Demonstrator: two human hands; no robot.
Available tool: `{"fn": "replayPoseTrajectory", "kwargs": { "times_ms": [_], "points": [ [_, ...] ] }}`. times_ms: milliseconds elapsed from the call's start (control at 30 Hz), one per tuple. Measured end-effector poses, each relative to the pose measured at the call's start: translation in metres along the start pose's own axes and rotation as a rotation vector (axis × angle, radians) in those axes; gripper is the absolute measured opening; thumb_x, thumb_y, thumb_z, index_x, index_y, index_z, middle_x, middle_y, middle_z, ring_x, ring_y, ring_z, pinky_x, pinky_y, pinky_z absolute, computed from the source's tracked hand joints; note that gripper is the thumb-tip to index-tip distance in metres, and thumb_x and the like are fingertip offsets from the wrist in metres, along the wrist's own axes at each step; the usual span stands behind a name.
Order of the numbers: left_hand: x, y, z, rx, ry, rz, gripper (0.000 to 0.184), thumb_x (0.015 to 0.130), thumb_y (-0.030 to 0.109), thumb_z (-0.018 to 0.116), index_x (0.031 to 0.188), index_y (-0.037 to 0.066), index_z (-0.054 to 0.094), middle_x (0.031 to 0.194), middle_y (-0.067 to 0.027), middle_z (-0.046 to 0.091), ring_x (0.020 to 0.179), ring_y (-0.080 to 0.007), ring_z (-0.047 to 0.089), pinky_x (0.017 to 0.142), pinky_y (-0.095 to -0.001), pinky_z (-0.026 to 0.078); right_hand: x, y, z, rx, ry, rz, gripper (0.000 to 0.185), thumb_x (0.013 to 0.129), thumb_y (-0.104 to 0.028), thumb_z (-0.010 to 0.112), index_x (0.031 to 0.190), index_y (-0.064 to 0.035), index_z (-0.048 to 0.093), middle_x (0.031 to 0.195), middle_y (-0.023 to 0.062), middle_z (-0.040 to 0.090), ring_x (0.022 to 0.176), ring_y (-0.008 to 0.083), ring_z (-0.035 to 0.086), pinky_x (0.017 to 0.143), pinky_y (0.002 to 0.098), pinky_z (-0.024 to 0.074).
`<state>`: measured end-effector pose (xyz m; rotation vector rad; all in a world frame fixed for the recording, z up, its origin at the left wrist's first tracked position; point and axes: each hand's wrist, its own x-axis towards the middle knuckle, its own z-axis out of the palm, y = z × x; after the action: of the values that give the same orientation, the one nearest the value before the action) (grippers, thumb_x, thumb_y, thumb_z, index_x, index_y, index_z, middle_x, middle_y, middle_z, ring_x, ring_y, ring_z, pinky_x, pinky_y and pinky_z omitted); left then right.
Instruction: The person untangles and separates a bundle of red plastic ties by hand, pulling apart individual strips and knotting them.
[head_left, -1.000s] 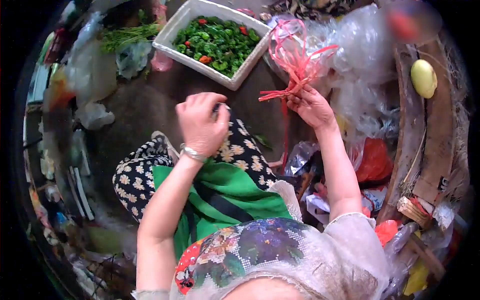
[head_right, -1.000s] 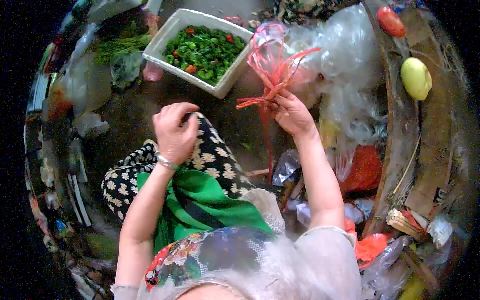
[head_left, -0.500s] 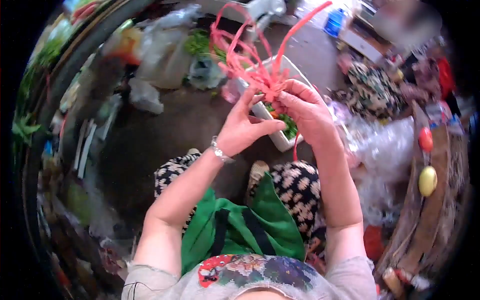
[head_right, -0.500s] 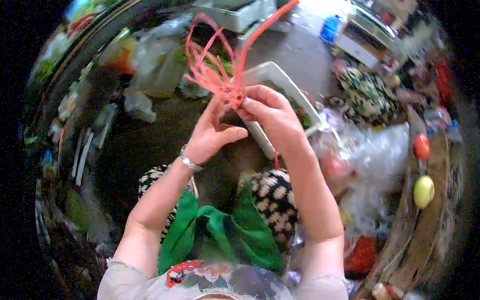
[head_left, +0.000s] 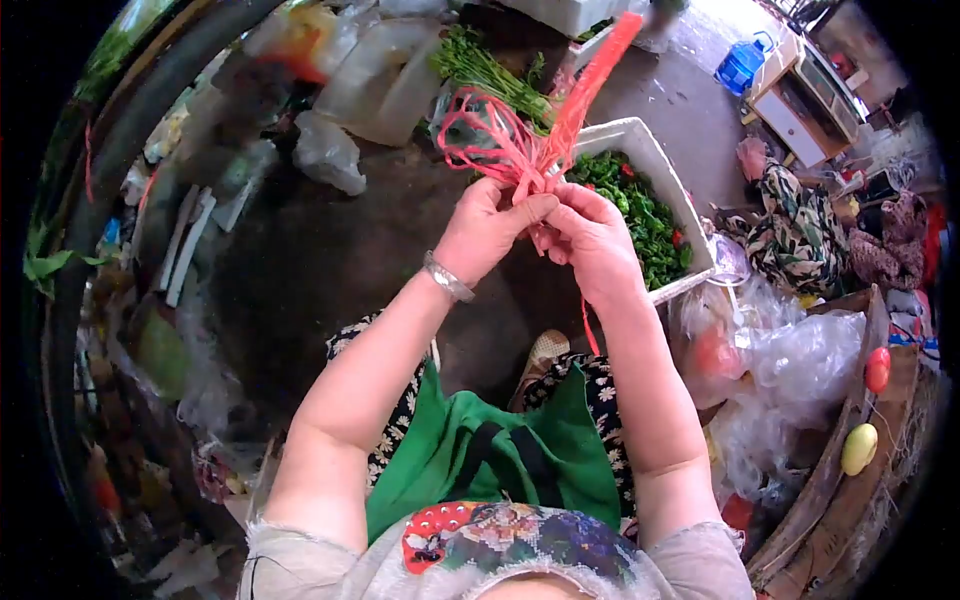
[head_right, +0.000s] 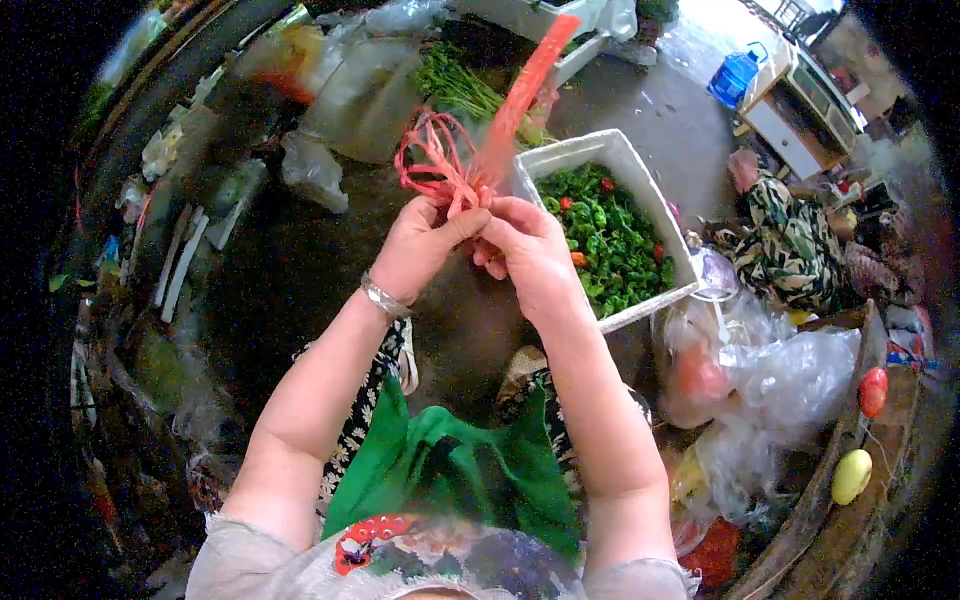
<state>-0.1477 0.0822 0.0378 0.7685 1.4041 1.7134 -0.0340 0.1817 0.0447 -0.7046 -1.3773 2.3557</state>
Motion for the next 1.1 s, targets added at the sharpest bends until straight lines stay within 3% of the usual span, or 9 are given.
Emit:
{"fn": "replayPoseTrajectory", "kwargs": {
  "times_ms": [167, 433, 633, 700, 733, 833, 967, 1000, 1100],
  "points": [
    [0.001, 0.01, 0.008, -0.079, -0.133, -0.014, 0.018, 0.086, 0.011, 0.068, 0.102, 0.004, 0.063, 0.084, -0.0021, 0.066, 0.072, -0.0109, 0.061, 0.063, -0.0244, 0.048, 0.002, -0.003, -0.019, 0.193, -0.007, 0.001, 0.016, 0.089, -0.013, 0.062, 0.1, -0.0008, 0.062, 0.074, 0.0035, 0.063, 0.057, 0.0106, 0.057, 0.048, 0.0196, 0.04],
    [0.014, -0.003, 0.014, -0.15, -0.038, -0.151, 0.03, 0.084, 0.013, 0.069, 0.113, 0.004, 0.065, 0.096, -0.0029, 0.069, 0.082, -0.0114, 0.064, 0.068, -0.025, 0.052, 0.006, -0.002, -0.04, 0.483, 0.016, -0.017, 0.014, 0.09, -0.006, 0.059, 0.103, -0.0017, 0.061, 0.078, 0.0041, 0.064, 0.06, 0.0102, 0.058, 0.051, 0.0217, 0.0437],
    [0.017, -0.001, 0.019, -0.295, -0.209, -0.168, 0.024, 0.083, 0.005, 0.068, 0.107, 0.004, 0.064, 0.084, -0.0016, 0.067, 0.065, -0.0118, 0.062, 0.055, -0.0246, 0.051, 0.01, -0.005, -0.062, 0.778, -0.064, 0.022, 0.015, 0.091, -0.006, 0.058, 0.106, -0.0016, 0.059, 0.086, 0.0051, 0.064, 0.068, 0.0093, 0.056, 0.057, 0.0234, 0.047],
    [0.023, -0.016, 0.005, -0.192, 0.012, -0.213, 0.016, 0.084, 0.006, 0.067, 0.1, 0.004, 0.064, 0.081, -0.0019, 0.066, 0.065, -0.0124, 0.063, 0.05, -0.0235, 0.05, 0.01, -0.004, -0.075, 0.785, -0.148, -0.061, 0.014, 0.093, -0.011, 0.056, 0.104, -0.0016, 0.058, 0.086, 0.0048, 0.063, 0.067, 0.0103, 0.055, 0.06, 0.025, 0.0493],
    [0.028, -0.018, -0.003, -0.141, -0.01, -0.214, 0.015, 0.087, 0.013, 0.066, 0.1, 0.006, 0.061, 0.078, -0.0001, 0.063, 0.064, -0.0124, 0.061, 0.056, -0.027, 0.052, 0.01, -0.006, -0.081, 0.77, -0.115, -0.05, 0.014, 0.094, -0.013, 0.056, 0.102, -0.0018, 0.058, 0.085, 0.0046, 0.063, 0.066, 0.0102, 0.055, 0.059, 0.0261, 0.0508],
    [0.033, -0.017, -0.035, -0.036, 0.098, -0.31, 0.016, 0.088, 0.019, 0.066, 0.099, 0.008, 0.061, 0.076, -0.0019, 0.064, 0.063, -0.0116, 0.059, 0.055, -0.0271, 0.05, 0.01, -0.005, -0.099, 0.736, -0.065, -0.034, 0.013, 0.094, -0.014, 0.056, 0.101, -0.0023, 0.058, 0.083, 0.0042, 0.063, 0.064, 0.0096, 0.055, 0.056, 0.0274, 0.053],
    [0.039, -0.017, -0.08, 0.166, 0.504, -0.147, 0.018, 0.092, 0.021, 0.062, 0.103, 0.007, 0.06, 0.076, -0.0055, 0.064, 0.062, -0.0155, 0.06, 0.052, -0.0317, 0.05, 0.006, -0.008, -0.109, 0.746, 0.013, 0.05, 0.012, 0.093, -0.013, 0.057, 0.1, -0.003, 0.059, 0.081, 0.0037, 0.063, 0.063, 0.0087, 0.055, 0.048, 0.0262, 0.0514],
    [0.042, -0.014, -0.082, 0.045, 0.578, -0.08, 0.016, 0.092, 0.019, 0.06, 0.104, 0.007, 0.059, 0.074, -0.0045, 0.062, 0.06, -0.0154, 0.059, 0.051, -0.0316, 0.049, 0.004, -0.009, -0.114, 0.674, -0.072, -0.004, 0.015, 0.093, -0.008, 0.055, 0.106, -0.0008, 0.058, 0.088, 0.0064, 0.064, 0.067, 0.009, 0.055, 0.062, 0.0243, 0.0513],
    [0.04, -0.001, -0.088, -0.066, 0.707, 0.058, 0.01, 0.095, 0.016, 0.056, 0.101, 0.009, 0.056, 0.067, -0.0005, 0.052, 0.054, -0.0122, 0.05, 0.047, -0.0277, 0.043, 0.005, -0.01, -0.109, 0.495, 0.065, -0.046, 0.019, 0.091, -0.005, 0.057, 0.109, 0.0006, 0.059, 0.089, 0.0071, 0.064, 0.069, 0.0109, 0.057, 0.066, 0.0276, 0.0522]
  ]
}}
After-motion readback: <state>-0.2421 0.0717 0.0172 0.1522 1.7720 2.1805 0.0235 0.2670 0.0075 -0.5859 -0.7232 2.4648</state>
